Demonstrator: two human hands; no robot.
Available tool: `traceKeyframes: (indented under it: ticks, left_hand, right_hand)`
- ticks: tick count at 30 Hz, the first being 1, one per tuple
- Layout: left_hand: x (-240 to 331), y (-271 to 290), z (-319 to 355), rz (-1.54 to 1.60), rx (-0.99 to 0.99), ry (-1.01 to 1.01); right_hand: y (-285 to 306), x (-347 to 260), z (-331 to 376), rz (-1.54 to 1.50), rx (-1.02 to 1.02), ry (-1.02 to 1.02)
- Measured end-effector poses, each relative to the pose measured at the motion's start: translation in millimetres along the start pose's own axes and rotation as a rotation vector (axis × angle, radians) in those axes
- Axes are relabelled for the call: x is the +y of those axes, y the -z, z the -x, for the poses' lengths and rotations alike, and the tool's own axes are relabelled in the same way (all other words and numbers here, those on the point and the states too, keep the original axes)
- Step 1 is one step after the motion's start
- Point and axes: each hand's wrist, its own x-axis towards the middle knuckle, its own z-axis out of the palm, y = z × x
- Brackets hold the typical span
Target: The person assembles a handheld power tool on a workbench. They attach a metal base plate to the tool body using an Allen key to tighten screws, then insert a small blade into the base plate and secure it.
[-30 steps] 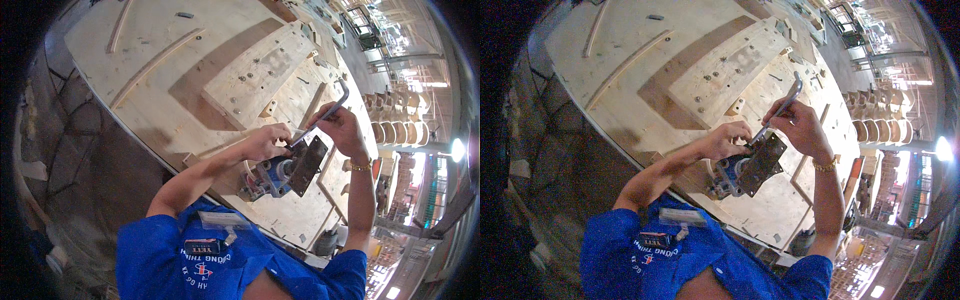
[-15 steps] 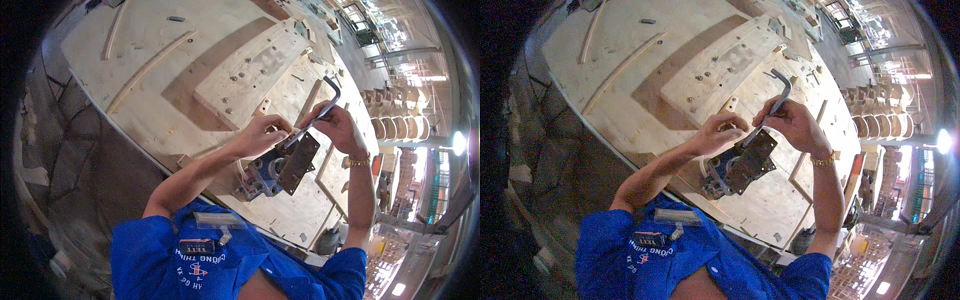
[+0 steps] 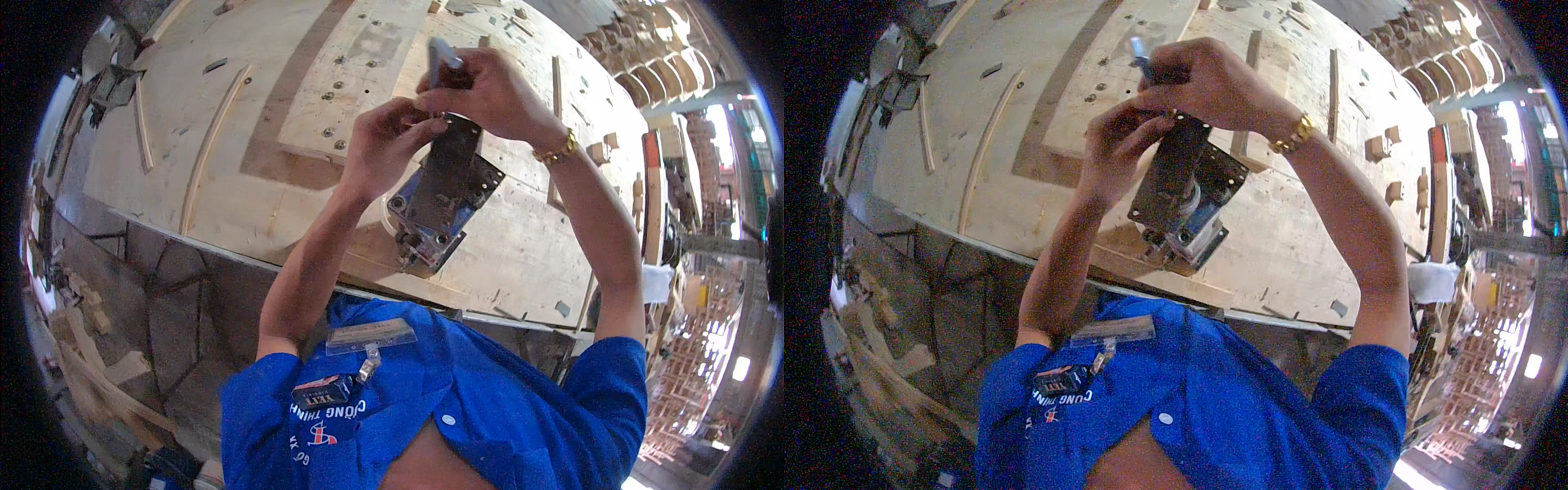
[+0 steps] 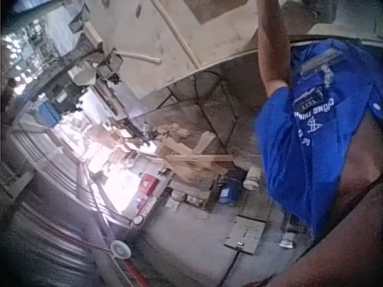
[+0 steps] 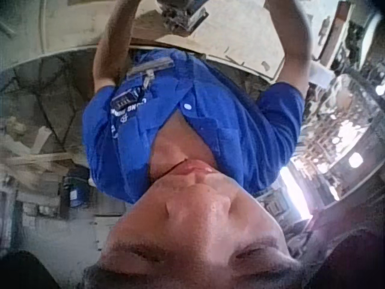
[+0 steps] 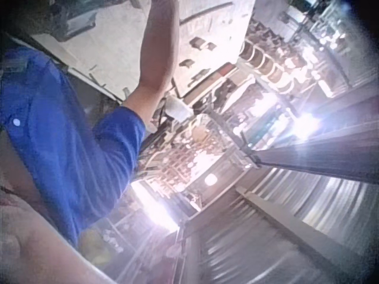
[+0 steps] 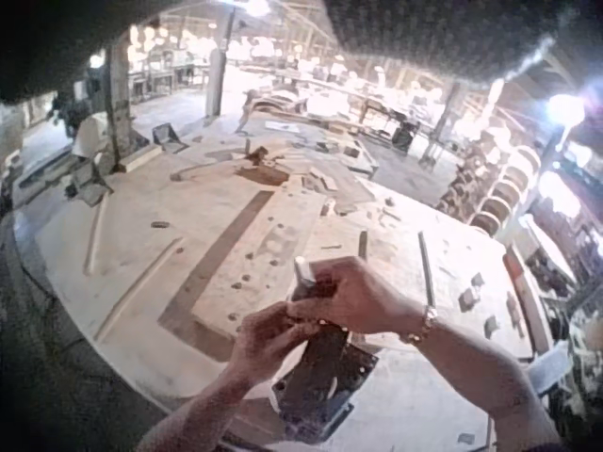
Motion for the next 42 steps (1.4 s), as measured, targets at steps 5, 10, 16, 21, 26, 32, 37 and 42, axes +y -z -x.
traceKeyframes:
  ticks: [5, 10, 16, 21, 26, 32, 37, 42]
  left_hand:
    - [0.1, 4.8, -7.2, -0.13, 0.029, -0.077]
    - [5.3, -3.8, -5.7, -0.183, 0.043, -0.062]
    - [-9.0, 12.8, -6.5, -0.404, -0.036, -0.313]
    - [-1.2, 4.8, -5.4, -0.134, -0.014, -0.058]
    - [-36.5, 18.2, 10.4, -0.077, -0.083, 0.157]
    - [-49.4, 9.5, 28.3, 0.045, -0.265, 0.32]
    - [-53.5, 16.9, 8.5, 0.024, -0.374, 0.213]
    - [-61.1, 17.3, 12.0, 0.093, -0.374, 0.143]
  right_hand:
    - [-1.1, -0.6, -1.4, 0.009, 0.072, 0.184]
    - [5.7, 12.7, -5.0, -0.039, 0.09, 0.032]
    - [10.2, -10.0, -15.6, -0.279, 0.262, 0.324]
    - [33.6, -49.3, -25.9, 0.383, 0.137, 0.399]
    - [14.6, -47.6, -43.2, 0.65, 0.285, 0.307]
    - [30.7, -47.9, -45.5, 0.588, 0.002, 0.231]
    - [64.7, -59.5, -39.0, 0.417, -0.264, 0.167]
    - [61.2, -57.7, -37.2, 0.702, -0.029, 0.218]
